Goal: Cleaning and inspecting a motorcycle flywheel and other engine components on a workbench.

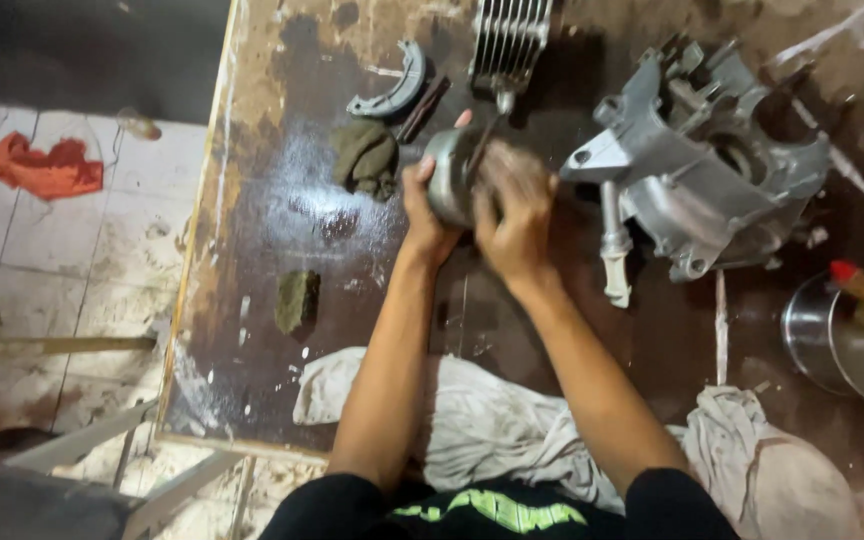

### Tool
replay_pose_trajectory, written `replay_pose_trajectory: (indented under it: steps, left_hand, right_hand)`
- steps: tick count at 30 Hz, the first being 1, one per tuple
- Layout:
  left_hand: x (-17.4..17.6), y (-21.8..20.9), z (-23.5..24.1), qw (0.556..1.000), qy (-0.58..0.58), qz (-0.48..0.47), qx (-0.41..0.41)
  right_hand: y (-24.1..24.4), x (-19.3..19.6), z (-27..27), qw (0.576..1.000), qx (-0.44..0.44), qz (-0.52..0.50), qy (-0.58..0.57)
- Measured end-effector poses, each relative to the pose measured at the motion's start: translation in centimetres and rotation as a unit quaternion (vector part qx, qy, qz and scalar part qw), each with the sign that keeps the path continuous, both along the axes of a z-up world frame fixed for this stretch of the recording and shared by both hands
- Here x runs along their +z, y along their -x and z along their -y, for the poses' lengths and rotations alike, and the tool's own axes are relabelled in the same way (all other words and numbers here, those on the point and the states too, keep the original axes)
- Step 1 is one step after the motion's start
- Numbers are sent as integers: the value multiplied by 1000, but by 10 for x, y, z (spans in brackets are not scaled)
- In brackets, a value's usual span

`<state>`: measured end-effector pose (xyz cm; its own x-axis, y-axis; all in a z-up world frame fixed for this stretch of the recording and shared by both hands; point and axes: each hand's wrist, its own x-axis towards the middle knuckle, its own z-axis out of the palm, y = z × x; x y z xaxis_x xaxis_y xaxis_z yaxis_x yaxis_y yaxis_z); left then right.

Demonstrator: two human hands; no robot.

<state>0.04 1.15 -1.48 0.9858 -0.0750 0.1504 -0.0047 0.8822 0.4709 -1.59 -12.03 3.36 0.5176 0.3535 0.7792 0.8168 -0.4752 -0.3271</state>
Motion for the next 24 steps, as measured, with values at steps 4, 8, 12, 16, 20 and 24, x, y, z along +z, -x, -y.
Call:
replay_pose_trajectory:
  steps: [4,8,12,16,20,24]
  left_hand:
    - [7,4,3,999,-35,-7,-6]
    - [0,-1,5,1000,-6,-24,-2]
    - [-5,-6,1,1000,-18,-3,-12]
    - [-5,-3,2,1000,6,-13,6]
    - [6,-3,1,999,29,-28,-9]
    - [3,-5,-1,999,37,-29,14]
  right_hand:
    - [2,-7,6,997,-53,-44,-40]
    - [3,-11,5,999,-46,-18,-21]
    - [0,-10,5,990,-98,-88,-53]
    - [13,12,2,999,-10,-34,-22]
    - [15,31,4,992,-21,-126,18]
    - [4,-3,11,993,4,-118,-10]
